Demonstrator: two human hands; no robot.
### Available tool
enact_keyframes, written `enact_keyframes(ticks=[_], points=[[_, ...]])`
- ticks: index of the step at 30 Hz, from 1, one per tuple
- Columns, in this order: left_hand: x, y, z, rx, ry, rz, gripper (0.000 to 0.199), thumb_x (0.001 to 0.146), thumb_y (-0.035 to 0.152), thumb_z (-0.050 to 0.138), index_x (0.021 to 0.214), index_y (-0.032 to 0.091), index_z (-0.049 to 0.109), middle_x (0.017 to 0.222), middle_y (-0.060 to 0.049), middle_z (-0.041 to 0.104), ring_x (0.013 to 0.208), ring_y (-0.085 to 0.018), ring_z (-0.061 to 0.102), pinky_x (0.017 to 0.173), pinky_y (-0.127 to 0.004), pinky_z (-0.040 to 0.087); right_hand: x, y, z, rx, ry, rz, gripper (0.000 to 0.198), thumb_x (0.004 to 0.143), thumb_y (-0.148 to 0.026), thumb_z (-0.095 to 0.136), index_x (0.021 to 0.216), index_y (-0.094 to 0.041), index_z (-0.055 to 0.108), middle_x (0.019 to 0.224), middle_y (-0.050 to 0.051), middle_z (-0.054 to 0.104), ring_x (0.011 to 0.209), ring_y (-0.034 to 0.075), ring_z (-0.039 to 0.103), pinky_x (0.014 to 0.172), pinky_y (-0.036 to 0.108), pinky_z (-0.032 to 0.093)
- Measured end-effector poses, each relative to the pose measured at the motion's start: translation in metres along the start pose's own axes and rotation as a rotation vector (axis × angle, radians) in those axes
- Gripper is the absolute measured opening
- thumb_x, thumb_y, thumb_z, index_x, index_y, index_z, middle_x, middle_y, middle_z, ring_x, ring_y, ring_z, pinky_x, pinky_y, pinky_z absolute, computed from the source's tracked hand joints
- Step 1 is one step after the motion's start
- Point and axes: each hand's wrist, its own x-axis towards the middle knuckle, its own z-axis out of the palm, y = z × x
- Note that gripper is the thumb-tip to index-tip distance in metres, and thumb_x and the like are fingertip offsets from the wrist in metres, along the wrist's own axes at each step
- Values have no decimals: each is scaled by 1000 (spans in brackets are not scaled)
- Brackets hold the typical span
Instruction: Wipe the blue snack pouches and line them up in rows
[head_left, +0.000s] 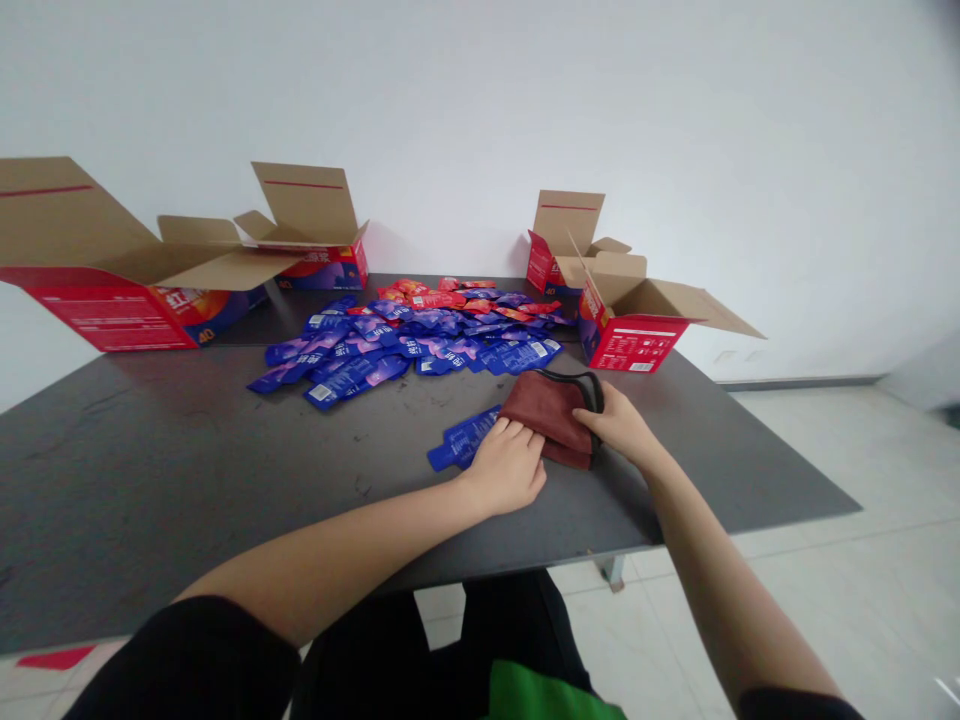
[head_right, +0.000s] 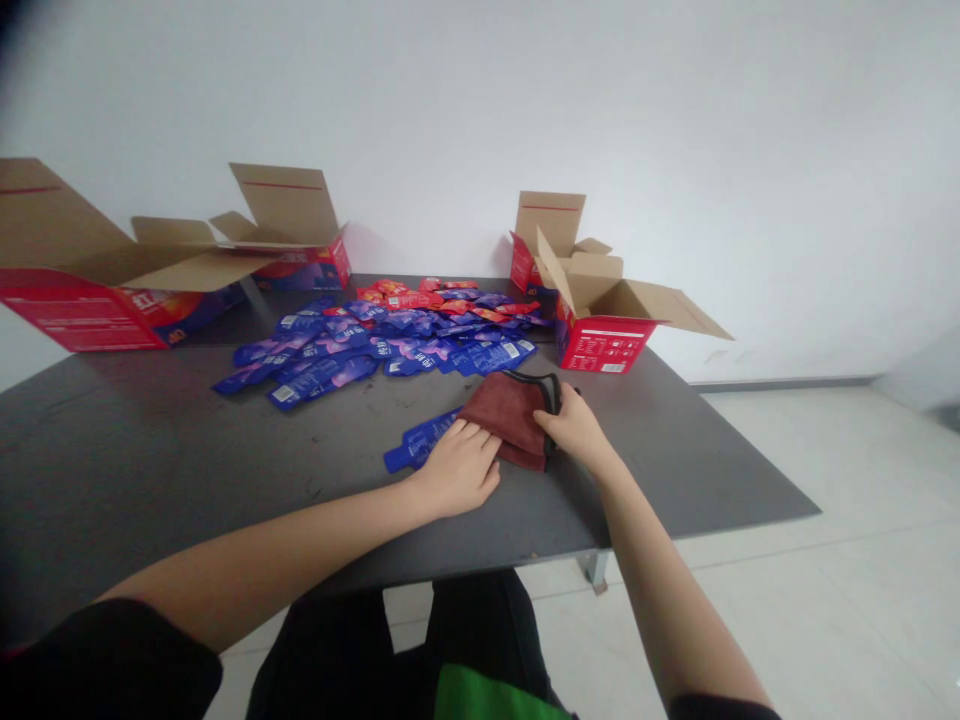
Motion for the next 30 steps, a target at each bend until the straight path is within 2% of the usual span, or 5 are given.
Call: enact_keyframes(ticks=[9,14,19,25,30], points=[[-1,1,5,43,-17,-7,31,88,30,45,104,9,61,101,-14,62,100,-26,51,95,-41,34,-19,4,3,-242,-20,72,59,69,-32,61,122,-13,48,98,12,63,87,28,61,77,39,48],[-3,-3,-22,33,-15,90,21,87,25,46,96,14,62,97,-10,61,96,-24,51,87,-37,36,-34,-29,-5,-449,263,-269,77,75,-34,60,142,-14,28,131,19,43,120,35,42,98,49,35],[-25,0,-68,145,-14,-50,25,88,28,43,95,13,62,95,-11,60,92,-27,51,79,-41,37,-44,-50,16,-448,-162,-589,64,79,-48,58,135,-21,43,141,14,40,126,32,37,102,46,32],[-74,-5,-49,206,-258,-303,54,86,37,47,127,2,52,122,-21,56,108,-34,49,82,-44,39,-22,-34,48,-684,-183,-361,51,75,-19,55,126,-14,53,118,17,55,109,30,51,91,39,40],[-85,-13,-28,143,-200,-292,62,90,42,39,138,3,42,136,-21,47,119,-35,41,92,-46,35,8,-49,29,-615,-227,-263,41,75,-12,50,113,-21,61,101,9,64,91,24,59,77,31,43]])
